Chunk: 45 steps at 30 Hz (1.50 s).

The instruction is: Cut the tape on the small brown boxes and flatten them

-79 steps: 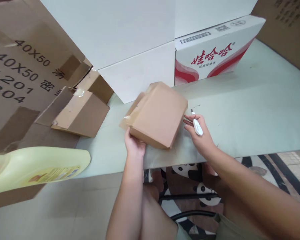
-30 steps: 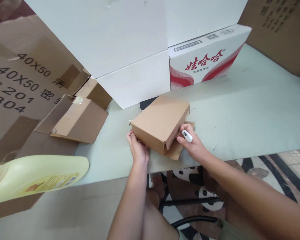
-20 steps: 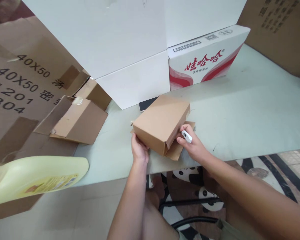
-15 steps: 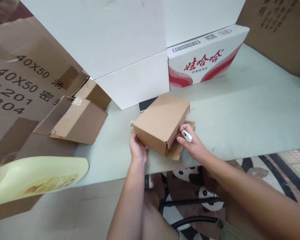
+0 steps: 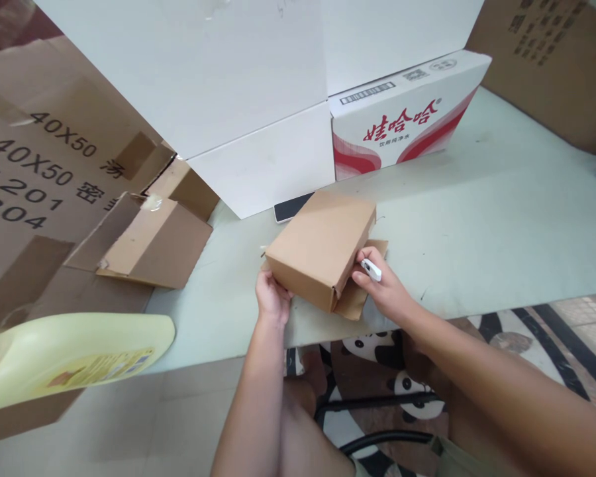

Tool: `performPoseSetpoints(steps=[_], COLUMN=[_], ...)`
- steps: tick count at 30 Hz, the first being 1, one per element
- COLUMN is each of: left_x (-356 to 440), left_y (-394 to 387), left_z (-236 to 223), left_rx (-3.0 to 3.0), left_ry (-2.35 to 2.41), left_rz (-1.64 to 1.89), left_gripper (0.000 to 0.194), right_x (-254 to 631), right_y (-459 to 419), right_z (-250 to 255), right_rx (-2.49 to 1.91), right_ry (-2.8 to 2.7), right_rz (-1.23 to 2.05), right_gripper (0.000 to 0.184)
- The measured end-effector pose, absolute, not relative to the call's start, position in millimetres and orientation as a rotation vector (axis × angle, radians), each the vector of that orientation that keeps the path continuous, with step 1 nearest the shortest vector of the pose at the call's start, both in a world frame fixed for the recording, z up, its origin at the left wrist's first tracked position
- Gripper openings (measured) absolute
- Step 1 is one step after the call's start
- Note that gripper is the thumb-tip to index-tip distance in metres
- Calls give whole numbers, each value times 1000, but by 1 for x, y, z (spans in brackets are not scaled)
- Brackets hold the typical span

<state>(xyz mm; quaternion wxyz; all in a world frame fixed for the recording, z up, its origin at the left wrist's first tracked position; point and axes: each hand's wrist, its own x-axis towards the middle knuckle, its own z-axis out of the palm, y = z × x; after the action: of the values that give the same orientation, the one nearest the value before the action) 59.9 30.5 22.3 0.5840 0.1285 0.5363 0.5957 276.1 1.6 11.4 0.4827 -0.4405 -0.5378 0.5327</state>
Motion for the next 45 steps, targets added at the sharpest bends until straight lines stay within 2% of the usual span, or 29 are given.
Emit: performPoseSetpoints(steps=[16, 25, 32, 37, 41, 45], left_x=[59, 57, 51, 52, 54, 54], left_y=[30, 26, 25, 22, 22, 25], left_z=[21, 24, 27, 32, 35, 32], left_rx=[320, 315, 279, 238, 135, 29], left_ry=[1261, 1164, 1011, 945, 880, 882], left_rz=[1379, 1252, 1295, 1313, 1354, 1372], left_gripper=[25, 24, 36, 39, 33, 27], right_x=[276, 283, 291, 288, 289, 289], right_y=[2, 1, 3, 4, 4, 3], right_z=[11, 7, 19, 17, 15, 16], right_rx=[-1062, -1017, -1064, -1128, -1081, -941], right_ry=[-1313, -1298, -1659, -1766, -1659, -1558], right_rz=[1304, 1227, 1181, 1108, 1054, 1079], right_gripper=[48, 39, 52, 50, 48, 37])
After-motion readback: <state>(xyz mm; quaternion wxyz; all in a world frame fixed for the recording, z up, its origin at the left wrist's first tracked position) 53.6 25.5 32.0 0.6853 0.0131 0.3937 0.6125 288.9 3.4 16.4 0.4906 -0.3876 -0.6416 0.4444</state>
